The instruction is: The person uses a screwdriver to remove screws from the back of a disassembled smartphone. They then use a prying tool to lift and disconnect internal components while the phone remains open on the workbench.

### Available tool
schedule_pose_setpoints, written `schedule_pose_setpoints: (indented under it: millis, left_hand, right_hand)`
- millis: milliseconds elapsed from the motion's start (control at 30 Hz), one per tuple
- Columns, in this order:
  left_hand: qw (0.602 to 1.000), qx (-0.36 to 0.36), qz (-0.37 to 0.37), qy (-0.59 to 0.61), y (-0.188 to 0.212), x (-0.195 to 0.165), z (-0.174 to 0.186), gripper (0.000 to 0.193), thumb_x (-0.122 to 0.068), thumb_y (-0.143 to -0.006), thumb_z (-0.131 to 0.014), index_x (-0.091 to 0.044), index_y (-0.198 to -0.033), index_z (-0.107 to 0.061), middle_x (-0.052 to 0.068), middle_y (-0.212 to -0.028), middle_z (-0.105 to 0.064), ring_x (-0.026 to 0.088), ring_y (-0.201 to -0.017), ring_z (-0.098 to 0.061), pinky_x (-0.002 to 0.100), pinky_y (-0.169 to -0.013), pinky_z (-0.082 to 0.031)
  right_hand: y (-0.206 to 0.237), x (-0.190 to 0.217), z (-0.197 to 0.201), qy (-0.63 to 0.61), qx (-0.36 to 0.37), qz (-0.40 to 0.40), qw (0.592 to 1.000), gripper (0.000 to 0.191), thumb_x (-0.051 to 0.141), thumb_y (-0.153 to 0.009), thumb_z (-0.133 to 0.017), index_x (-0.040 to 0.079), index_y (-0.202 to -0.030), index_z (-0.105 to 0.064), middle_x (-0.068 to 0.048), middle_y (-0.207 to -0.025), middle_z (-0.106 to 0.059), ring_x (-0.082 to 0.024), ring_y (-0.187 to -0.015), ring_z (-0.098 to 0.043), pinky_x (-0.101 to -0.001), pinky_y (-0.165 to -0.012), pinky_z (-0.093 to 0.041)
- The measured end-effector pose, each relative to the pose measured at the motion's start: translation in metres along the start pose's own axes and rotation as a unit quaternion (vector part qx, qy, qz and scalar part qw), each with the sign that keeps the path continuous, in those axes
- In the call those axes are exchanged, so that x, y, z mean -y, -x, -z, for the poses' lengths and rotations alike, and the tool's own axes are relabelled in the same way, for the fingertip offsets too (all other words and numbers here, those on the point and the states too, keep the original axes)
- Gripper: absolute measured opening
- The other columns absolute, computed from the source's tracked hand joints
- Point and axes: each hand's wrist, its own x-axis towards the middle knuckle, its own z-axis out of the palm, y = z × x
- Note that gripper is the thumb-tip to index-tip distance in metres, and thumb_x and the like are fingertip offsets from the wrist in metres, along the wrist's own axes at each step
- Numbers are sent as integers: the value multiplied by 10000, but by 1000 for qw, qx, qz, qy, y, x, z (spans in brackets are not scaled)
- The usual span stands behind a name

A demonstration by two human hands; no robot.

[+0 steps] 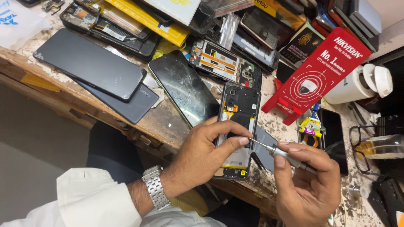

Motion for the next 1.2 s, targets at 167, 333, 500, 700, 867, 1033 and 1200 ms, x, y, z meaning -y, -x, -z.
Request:
schedule_pose_setpoints:
  millis: [167, 333, 500, 700, 867, 1033, 1200]
  left_hand:
    - [999, 4, -22, 29, 0, 5, -1, 139, -182, -947, -709, -90, -1035, -766, 54, -1035, -736, 137, -993, -712, 289, -893, -556]
    - [1000, 12, -1, 18, -3, 9, -1, 163, -200, -934, -716, -91, -1038, -778, 58, -1021, -738, 132, -976, -714, 287, -882, -555]
    - [999, 24, 20, 33, -3, 9, 0, 231, -211, -931, -717, -107, -1132, -765, 82, -1083, -736, 146, -1022, -722, 289, -911, -571]
    - [999, -35, -11, 22, -2, 6, 0, 442, -140, -950, -694, -90, -1383, -625, 114, -1241, -712, 171, -1158, -695, 317, -996, -543]
    - [998, -39, 16, 53, 0, 4, 0, 566, -24, -906, -623, -90, -1462, -537, 112, -1305, -657, 157, -1147, -705, 294, -940, -590]
    - [998, -36, 15, 55, 1, 4, -1, 585, -8, -898, -630, -89, -1469, -534, 111, -1270, -665, 160, -1123, -708, 290, -924, -590]
    - [998, -44, -6, 38, 1, 4, -1, 574, -11, -900, -633, -84, -1462, -546, 107, -1251, -683, 161, -1103, -718, 299, -914, -585]
  right_hand:
    - [0, 3, 0, -22, 7, 0, 1000, 294, -133, -969, -665, -28, -1188, -498, -205, -1201, -640, -199, -1138, -683, -279, -994, -594]
    - [-2, 4, 1, -9, 24, 21, 999, 297, -146, -986, -668, -33, -1195, -488, -209, -1199, -645, -191, -1108, -680, -259, -967, -586]
    - [-2, 6, 3, -10, 16, 3, 1000, 331, -129, -933, -673, -21, -1179, -480, -206, -1189, -636, -214, -1128, -683, -284, -979, -589]
    - [8, 11, 21, 18, 30, -15, 999, 315, -103, -904, -668, -1, -1144, -493, -180, -1131, -659, -195, -1076, -708, -291, -933, -617]
    - [12, 2, 31, 85, 104, 29, 990, 308, -149, -881, -684, -24, -1134, -561, -203, -1088, -690, -220, -1063, -719, -305, -912, -614]
    - [13, -4, 32, 99, 115, 38, 988, 324, -153, -855, -703, -19, -1115, -564, -196, -1086, -699, -222, -1057, -724, -309, -898, -615]
    - [12, -7, 31, 105, 126, 51, 985, 323, -151, -838, -716, -6, -1086, -569, -188, -1078, -699, -226, -1072, -724, -319, -923, -615]
